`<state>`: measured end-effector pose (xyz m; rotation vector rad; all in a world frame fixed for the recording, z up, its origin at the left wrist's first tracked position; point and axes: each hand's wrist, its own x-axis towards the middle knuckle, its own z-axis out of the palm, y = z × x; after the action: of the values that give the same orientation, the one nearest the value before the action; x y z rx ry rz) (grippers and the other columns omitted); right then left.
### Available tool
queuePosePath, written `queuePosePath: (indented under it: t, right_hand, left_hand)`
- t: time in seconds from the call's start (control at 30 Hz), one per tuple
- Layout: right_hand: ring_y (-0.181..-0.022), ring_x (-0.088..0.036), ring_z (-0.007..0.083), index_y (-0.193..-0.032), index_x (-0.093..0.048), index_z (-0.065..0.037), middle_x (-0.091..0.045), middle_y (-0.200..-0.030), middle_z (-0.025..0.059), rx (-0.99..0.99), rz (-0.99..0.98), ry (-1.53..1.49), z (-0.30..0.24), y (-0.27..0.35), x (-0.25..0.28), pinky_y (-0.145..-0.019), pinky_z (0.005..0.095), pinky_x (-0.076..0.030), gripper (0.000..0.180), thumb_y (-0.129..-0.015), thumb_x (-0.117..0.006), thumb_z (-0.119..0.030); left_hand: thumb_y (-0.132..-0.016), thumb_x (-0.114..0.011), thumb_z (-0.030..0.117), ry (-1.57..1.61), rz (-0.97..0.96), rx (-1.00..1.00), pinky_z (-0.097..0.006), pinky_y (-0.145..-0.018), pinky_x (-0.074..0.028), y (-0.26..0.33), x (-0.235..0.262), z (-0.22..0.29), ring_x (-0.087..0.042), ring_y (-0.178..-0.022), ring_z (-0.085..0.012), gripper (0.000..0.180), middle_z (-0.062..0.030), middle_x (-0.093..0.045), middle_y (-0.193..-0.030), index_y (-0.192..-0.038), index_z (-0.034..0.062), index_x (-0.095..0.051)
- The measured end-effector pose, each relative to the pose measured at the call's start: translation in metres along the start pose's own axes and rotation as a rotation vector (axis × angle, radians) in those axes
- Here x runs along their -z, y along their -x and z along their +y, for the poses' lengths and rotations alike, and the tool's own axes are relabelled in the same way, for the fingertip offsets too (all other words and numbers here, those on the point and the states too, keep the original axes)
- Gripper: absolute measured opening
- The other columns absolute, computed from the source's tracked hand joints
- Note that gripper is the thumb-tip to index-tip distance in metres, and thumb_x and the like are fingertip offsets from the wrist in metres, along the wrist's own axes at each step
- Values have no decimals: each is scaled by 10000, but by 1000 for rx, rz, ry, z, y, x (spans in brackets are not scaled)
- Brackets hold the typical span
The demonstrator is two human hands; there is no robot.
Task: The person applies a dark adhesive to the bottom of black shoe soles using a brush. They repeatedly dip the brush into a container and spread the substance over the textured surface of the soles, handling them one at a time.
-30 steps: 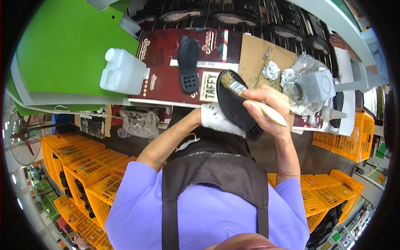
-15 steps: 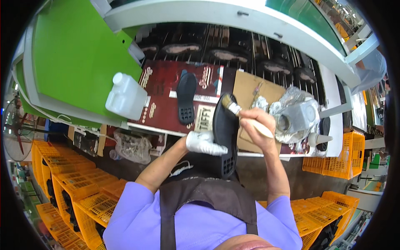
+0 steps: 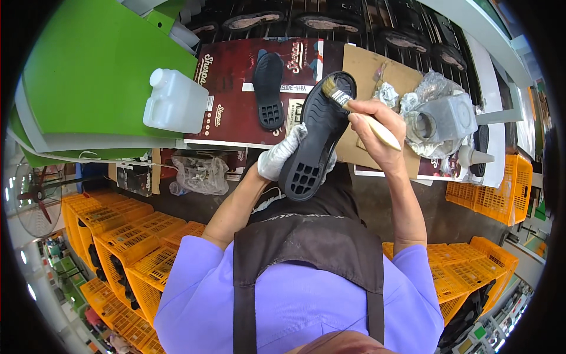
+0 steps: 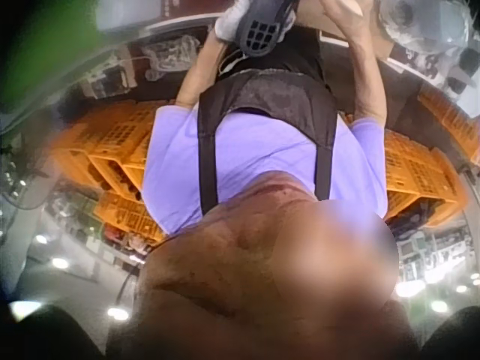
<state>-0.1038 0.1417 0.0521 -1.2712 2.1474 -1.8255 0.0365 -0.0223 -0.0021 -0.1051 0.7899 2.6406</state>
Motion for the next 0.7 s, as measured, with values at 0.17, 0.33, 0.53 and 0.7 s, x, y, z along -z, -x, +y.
queuePosePath:
  t: [0.17, 0.33, 0.53, 0.7]
  right_hand:
    - [-715, -631, 153, -937, -657, 11, -665, -828, 99, -46, -43, -61, 0, 5, -1, -642, 248, -483, 167, -780, -687, -39]
    - [-729, -628, 135, -957, -656, 16, -667, -868, 97, -110, -97, -157, 1, 9, -1, -652, 243, -486, 172, -798, -674, -47]
    - [-716, -619, 122, -965, -650, 32, -654, -853, 101, -229, -160, -276, -12, 11, -3, -633, 234, -485, 164, -815, -652, -33]
    - [-691, -613, 123, -965, -642, 45, -641, -805, 92, -93, -177, -232, -9, 15, -11, -608, 230, -477, 170, -811, -649, -26]
  left_hand:
    - [-814, -382, 710, 99, 21, -17, -381, -636, -560, -1, 7, -4, -638, -816, -288, 840, -201, -589, -1051, -1338, 53, -378]
    - [-816, -361, 719, 229, 152, -28, -375, -563, -561, -5, -8, 2, -640, -740, -282, 804, -178, -602, -1020, -1323, 96, -400]
    - [-774, -268, 785, 204, 141, -94, -344, -703, -539, -10, -8, 9, -611, -835, -219, 894, -115, -592, -1062, -1305, 85, -432]
    - [-703, -218, 853, 220, 201, -78, -345, -685, -541, -11, -9, 12, -610, -823, -229, 1002, -114, -591, -1055, -1294, 74, -439]
